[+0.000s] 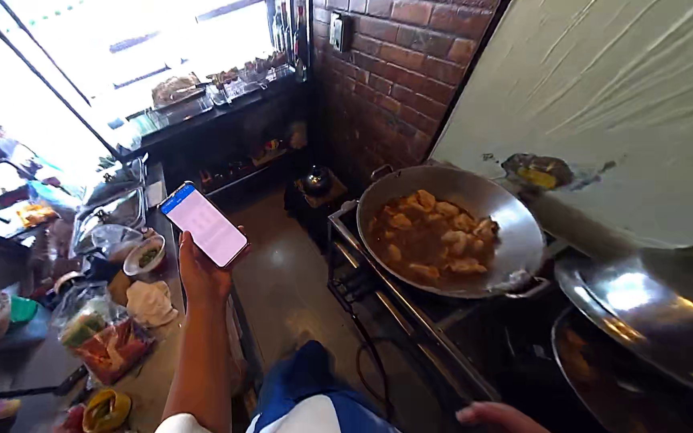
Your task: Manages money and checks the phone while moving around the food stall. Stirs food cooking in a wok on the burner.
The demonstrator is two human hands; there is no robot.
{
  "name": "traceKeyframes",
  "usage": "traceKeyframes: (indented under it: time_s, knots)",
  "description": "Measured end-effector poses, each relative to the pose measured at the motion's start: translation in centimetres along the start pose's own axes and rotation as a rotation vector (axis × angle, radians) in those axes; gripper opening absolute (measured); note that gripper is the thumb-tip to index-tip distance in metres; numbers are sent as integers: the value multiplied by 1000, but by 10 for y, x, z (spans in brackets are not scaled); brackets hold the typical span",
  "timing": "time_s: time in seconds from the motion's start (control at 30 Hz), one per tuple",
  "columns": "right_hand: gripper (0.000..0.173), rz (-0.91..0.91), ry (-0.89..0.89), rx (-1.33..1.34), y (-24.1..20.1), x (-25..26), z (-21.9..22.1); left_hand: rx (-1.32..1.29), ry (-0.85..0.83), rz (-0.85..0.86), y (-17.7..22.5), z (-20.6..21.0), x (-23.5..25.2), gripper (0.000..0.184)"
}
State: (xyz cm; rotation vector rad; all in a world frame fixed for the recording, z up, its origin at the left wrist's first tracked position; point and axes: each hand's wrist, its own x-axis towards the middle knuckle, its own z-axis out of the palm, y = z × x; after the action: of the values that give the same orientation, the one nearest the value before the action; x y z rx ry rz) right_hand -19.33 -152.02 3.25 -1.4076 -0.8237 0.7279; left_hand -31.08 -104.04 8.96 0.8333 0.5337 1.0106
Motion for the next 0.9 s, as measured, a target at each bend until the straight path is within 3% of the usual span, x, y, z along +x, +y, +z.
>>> traceKeyframes:
  time_s: [0.17,0.3,0.47,0.63,0.77,0.9]
  knots:
    - [43,-40,-73,4,19,128,39,-10,-57,-30,34,7,91,62]
    - [38,-62,-39,-38,33,267,77,6,-230,-65,37,-20,197,67]
    - [36,-69,13,8,35,446,143,13,-326,-270,44,-56,318,63]
    - [52,-45,12,16,39,612,196,47,-415,-400,37,-71,416,64]
    - [51,36,40,-69,42,749,203,-27,-367,-390,20,-82,485,86]
    - [46,66,14,-171,57,920,192,-46,-331,-388,17,-102,561,97]
